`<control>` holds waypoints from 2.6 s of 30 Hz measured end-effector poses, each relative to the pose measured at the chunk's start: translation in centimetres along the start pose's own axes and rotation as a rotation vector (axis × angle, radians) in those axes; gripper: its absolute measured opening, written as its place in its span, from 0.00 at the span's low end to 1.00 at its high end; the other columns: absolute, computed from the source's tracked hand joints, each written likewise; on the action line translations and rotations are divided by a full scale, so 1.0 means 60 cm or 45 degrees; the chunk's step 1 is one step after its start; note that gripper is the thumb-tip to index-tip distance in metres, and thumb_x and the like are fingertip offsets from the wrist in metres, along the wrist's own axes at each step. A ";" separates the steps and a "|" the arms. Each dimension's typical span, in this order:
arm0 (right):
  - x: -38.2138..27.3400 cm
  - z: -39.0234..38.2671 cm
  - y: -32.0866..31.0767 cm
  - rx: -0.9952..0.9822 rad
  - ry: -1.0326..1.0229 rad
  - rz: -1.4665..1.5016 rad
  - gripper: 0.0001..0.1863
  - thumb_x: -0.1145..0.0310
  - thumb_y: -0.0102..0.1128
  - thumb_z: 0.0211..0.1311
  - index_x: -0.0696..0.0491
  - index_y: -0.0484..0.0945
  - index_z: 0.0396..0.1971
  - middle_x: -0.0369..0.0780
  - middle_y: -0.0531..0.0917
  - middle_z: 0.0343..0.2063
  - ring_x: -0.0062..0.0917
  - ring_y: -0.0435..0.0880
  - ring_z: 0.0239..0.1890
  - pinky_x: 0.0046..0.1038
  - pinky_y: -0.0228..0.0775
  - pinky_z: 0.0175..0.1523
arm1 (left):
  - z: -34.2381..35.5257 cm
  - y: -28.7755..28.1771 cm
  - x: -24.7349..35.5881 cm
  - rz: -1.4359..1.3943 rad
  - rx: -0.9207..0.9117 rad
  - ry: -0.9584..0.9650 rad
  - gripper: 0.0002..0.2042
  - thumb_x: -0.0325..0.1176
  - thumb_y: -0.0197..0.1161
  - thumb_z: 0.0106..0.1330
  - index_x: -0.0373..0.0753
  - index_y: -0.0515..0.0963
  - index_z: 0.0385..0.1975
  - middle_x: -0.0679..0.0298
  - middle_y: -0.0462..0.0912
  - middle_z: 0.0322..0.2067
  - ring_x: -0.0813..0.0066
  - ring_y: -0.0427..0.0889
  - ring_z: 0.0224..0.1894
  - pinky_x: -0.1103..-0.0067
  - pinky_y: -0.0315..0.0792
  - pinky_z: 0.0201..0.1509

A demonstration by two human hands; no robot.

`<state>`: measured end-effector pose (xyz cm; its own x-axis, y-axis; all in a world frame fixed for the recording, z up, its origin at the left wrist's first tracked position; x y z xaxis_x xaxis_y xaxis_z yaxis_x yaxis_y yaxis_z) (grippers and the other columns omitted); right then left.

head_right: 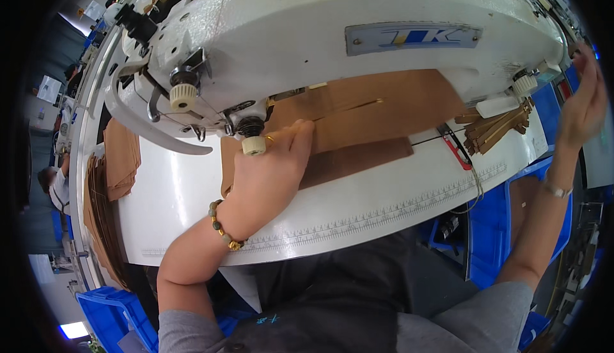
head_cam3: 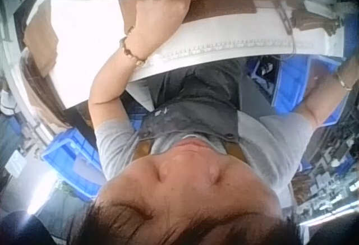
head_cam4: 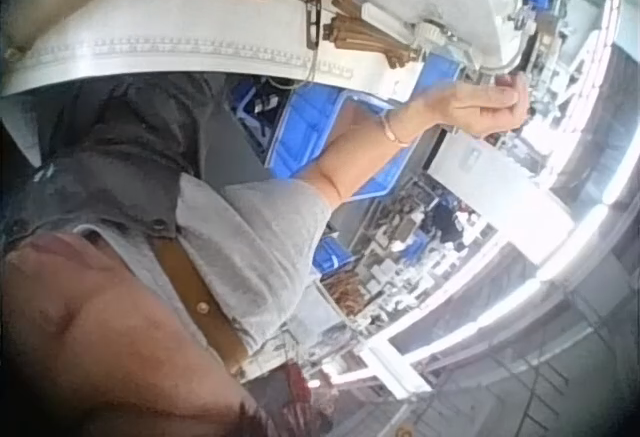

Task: Sewing a zipper and additional leather components onto a main leather piece using an industrial sewing machine.

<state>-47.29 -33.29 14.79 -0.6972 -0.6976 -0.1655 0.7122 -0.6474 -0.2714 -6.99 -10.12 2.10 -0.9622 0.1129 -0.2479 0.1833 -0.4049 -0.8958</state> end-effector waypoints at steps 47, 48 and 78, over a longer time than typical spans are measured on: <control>-0.540 -0.238 0.288 -1.713 -0.135 0.743 0.11 0.69 0.58 0.73 0.58 0.81 0.48 0.48 0.83 0.45 0.49 0.83 0.47 0.42 0.75 0.51 | -0.061 0.002 -0.163 -1.008 -0.291 -0.157 0.03 0.25 0.64 0.64 0.36 0.85 0.32 0.53 0.87 0.30 0.51 0.88 0.38 0.64 0.81 0.40; -0.537 -0.243 0.288 -1.736 -0.208 0.620 0.11 0.69 0.57 0.74 0.58 0.82 0.49 0.47 0.83 0.46 0.48 0.83 0.47 0.41 0.75 0.51 | -0.069 0.002 -0.159 -1.007 -0.288 -0.166 0.03 0.25 0.64 0.64 0.36 0.85 0.32 0.53 0.87 0.30 0.51 0.88 0.38 0.64 0.81 0.40; -0.565 -0.240 0.265 -1.467 -0.453 0.613 0.15 0.70 0.65 0.63 0.56 0.83 0.49 0.42 0.83 0.46 0.43 0.85 0.45 0.41 0.78 0.51 | -0.041 0.146 -0.229 -0.540 -0.226 -0.075 0.20 0.44 0.61 0.69 0.42 0.77 0.57 0.58 0.79 0.60 0.62 0.78 0.63 0.45 0.66 0.67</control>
<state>-13.53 -15.49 2.43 -0.2056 -0.9427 -0.2627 0.2797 0.2006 -0.9389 8.35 -12.99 -3.25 -0.9685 0.1812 0.1707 -0.2021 -0.1717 -0.9642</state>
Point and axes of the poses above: each hand's wrist, its own z-axis towards the middle knuckle, its own y-axis out of the palm, x = y × z, the point moved 5 cm from there along z, towards the middle knuckle
